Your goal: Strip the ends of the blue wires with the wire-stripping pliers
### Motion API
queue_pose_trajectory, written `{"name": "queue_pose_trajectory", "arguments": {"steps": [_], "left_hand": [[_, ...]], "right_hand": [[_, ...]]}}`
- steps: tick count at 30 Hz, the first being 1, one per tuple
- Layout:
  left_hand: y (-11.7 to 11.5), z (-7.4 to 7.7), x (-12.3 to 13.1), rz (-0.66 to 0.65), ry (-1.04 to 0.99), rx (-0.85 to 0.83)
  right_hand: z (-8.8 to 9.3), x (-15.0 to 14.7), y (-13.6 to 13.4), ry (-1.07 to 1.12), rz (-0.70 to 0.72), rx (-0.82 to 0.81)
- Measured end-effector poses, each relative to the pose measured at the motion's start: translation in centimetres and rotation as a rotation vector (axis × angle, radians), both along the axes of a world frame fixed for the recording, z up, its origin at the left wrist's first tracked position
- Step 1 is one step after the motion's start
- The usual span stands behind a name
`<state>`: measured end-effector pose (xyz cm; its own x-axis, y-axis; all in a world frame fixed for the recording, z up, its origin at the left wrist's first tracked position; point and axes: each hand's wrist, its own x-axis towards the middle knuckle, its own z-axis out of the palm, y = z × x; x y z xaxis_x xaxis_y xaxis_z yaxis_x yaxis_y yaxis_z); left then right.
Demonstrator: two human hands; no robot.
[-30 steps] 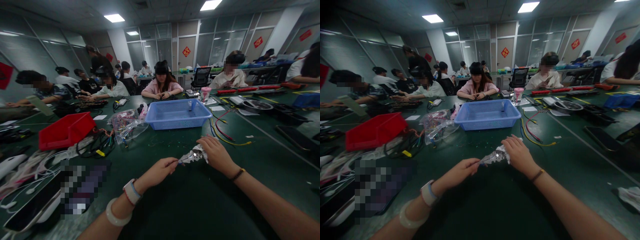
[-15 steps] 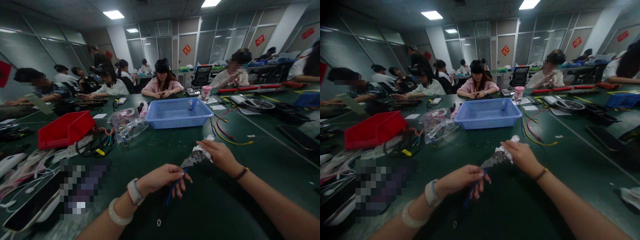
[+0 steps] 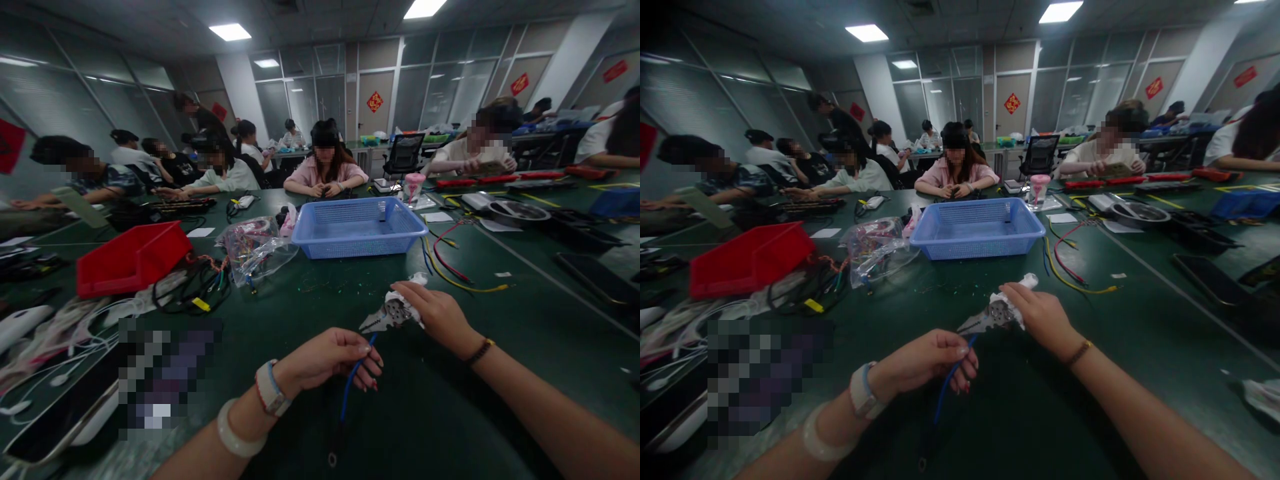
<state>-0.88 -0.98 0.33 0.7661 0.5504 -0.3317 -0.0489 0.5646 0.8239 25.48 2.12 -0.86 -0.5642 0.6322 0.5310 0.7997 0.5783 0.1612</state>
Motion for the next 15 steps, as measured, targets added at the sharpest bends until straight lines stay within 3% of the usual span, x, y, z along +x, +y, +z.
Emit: {"name": "queue_pose_trajectory", "arguments": {"steps": [10, 15], "left_hand": [[-0.18, 0.37, 0.03, -0.029, -0.01, 0.042], [-0.14, 0.27, 0.06, -0.039, -0.015, 0.052]], "right_hand": [[0.31, -0.9, -0.37, 0.088, 0.004, -0.225], [0.21, -0.6, -0.37, 0.182, -0.035, -0.207]]}}
